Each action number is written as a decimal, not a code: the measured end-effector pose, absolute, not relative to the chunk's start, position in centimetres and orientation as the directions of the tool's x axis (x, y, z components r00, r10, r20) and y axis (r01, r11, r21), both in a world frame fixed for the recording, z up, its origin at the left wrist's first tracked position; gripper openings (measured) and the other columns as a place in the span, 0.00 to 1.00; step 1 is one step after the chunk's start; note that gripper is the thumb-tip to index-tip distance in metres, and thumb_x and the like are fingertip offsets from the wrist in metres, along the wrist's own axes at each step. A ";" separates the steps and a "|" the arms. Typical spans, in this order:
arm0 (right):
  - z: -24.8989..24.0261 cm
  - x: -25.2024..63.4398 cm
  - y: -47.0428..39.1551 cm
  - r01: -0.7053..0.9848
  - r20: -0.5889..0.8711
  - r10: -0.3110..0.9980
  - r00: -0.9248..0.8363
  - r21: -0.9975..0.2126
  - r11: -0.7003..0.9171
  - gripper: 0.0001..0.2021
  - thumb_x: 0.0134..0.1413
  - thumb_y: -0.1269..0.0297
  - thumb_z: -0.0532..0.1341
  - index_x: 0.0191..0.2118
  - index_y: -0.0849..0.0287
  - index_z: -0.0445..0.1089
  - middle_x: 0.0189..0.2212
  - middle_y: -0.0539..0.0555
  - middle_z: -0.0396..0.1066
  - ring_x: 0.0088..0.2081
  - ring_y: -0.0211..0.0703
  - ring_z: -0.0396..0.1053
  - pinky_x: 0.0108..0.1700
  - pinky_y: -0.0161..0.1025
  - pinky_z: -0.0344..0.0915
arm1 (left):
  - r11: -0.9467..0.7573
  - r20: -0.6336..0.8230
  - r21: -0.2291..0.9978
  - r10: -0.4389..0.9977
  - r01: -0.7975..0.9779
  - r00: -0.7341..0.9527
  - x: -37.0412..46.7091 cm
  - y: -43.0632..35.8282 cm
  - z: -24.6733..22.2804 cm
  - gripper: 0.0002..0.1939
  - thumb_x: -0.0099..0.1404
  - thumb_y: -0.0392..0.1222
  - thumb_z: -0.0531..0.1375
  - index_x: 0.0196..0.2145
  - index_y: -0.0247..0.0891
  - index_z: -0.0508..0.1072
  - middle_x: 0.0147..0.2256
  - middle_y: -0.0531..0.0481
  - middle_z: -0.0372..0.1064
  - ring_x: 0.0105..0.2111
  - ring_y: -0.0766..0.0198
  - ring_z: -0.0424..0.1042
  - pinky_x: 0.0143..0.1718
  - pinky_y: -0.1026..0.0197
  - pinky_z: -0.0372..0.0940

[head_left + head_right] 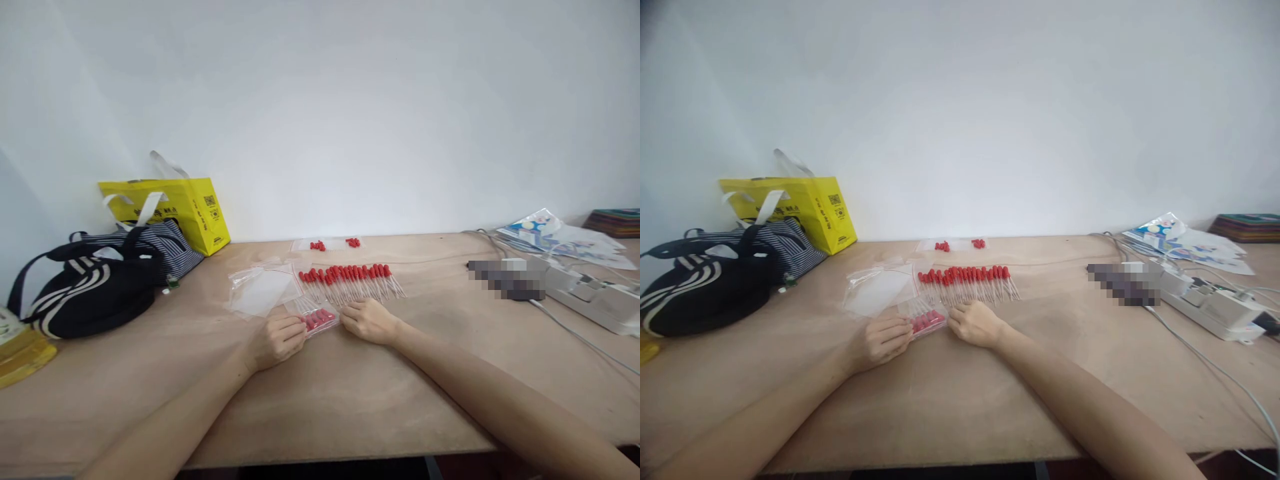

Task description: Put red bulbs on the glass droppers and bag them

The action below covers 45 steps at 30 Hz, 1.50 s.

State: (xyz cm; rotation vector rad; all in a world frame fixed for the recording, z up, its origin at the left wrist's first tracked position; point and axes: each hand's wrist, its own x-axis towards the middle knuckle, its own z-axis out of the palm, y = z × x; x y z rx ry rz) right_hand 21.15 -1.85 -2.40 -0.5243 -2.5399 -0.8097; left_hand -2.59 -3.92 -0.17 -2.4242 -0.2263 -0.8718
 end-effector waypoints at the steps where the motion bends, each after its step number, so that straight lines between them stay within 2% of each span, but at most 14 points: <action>1: -2.4 21.1 -1.9 0.464 0.496 0.217 -0.841 0.454 0.761 0.13 0.56 0.74 0.47 0.23 0.62 0.62 0.22 0.51 0.64 0.24 0.35 0.58 0.25 0.36 0.47 | -0.837 0.636 -0.433 -0.020 0.335 0.771 -2.6 -3.9 -0.2 0.07 0.58 0.30 0.54 0.26 0.37 0.69 0.25 0.53 0.72 0.28 0.68 0.72 0.36 0.62 0.69; 5: -2.4 21.2 -2.1 0.478 0.520 0.212 -0.827 0.453 0.753 0.14 0.56 0.73 0.47 0.22 0.62 0.61 0.21 0.51 0.64 0.23 0.34 0.58 0.24 0.35 0.47 | -0.832 0.625 -0.412 0.039 0.371 0.780 -2.0 -3.9 -0.3 0.05 0.59 0.33 0.55 0.29 0.38 0.70 0.27 0.53 0.73 0.29 0.66 0.72 0.34 0.62 0.68; 11: -2.6 21.4 -2.2 0.455 0.545 0.153 -0.824 0.476 0.753 0.13 0.56 0.72 0.48 0.24 0.62 0.63 0.22 0.51 0.65 0.24 0.34 0.58 0.24 0.35 0.47 | -0.813 0.665 -0.430 0.009 0.393 0.747 -1.3 -4.1 -0.5 0.06 0.59 0.32 0.54 0.28 0.37 0.71 0.25 0.53 0.73 0.28 0.67 0.72 0.30 0.64 0.68; 17: -2.6 21.5 -2.0 0.410 0.533 0.100 -0.840 0.504 0.760 0.12 0.56 0.74 0.48 0.26 0.63 0.64 0.23 0.52 0.65 0.25 0.35 0.59 0.26 0.35 0.49 | -0.836 0.657 -0.386 0.049 0.391 0.752 -1.6 -3.9 -0.6 0.07 0.60 0.34 0.53 0.32 0.39 0.71 0.28 0.53 0.74 0.30 0.67 0.72 0.34 0.64 0.68; 21: -2.5 21.3 -2.0 0.389 0.522 0.092 -0.848 0.495 0.777 0.13 0.57 0.73 0.48 0.24 0.62 0.63 0.23 0.51 0.65 0.25 0.34 0.58 0.26 0.35 0.48 | -0.819 0.643 -0.402 0.067 0.410 0.763 -0.8 -3.7 -0.7 0.08 0.61 0.35 0.53 0.35 0.39 0.71 0.31 0.51 0.74 0.32 0.66 0.73 0.34 0.63 0.68; 30: -2.4 20.9 -2.2 0.445 0.555 0.124 -0.823 0.492 0.749 0.12 0.56 0.70 0.49 0.25 0.61 0.65 0.22 0.50 0.65 0.24 0.34 0.57 0.24 0.36 0.45 | -0.816 0.649 -0.428 0.022 0.389 0.760 -0.2 -3.6 -0.5 0.07 0.60 0.32 0.53 0.32 0.36 0.71 0.29 0.50 0.74 0.31 0.65 0.73 0.33 0.63 0.69; 36: -2.6 20.0 -2.4 0.438 0.567 0.112 -0.816 0.481 0.759 0.12 0.56 0.71 0.49 0.24 0.61 0.64 0.21 0.50 0.64 0.24 0.34 0.58 0.24 0.36 0.45 | -0.775 0.647 -0.467 0.029 0.426 0.762 0.7 -3.5 -0.8 0.08 0.60 0.31 0.52 0.29 0.33 0.71 0.29 0.47 0.74 0.28 0.64 0.73 0.32 0.61 0.69; 45: -2.2 20.0 -2.6 0.399 0.536 0.100 -0.838 0.478 0.782 0.14 0.57 0.71 0.47 0.25 0.61 0.64 0.22 0.50 0.64 0.24 0.35 0.58 0.25 0.35 0.49 | -0.772 0.633 -0.505 -0.028 0.386 0.774 0.7 -3.3 -0.9 0.09 0.61 0.30 0.51 0.28 0.33 0.70 0.27 0.47 0.73 0.29 0.65 0.73 0.36 0.61 0.69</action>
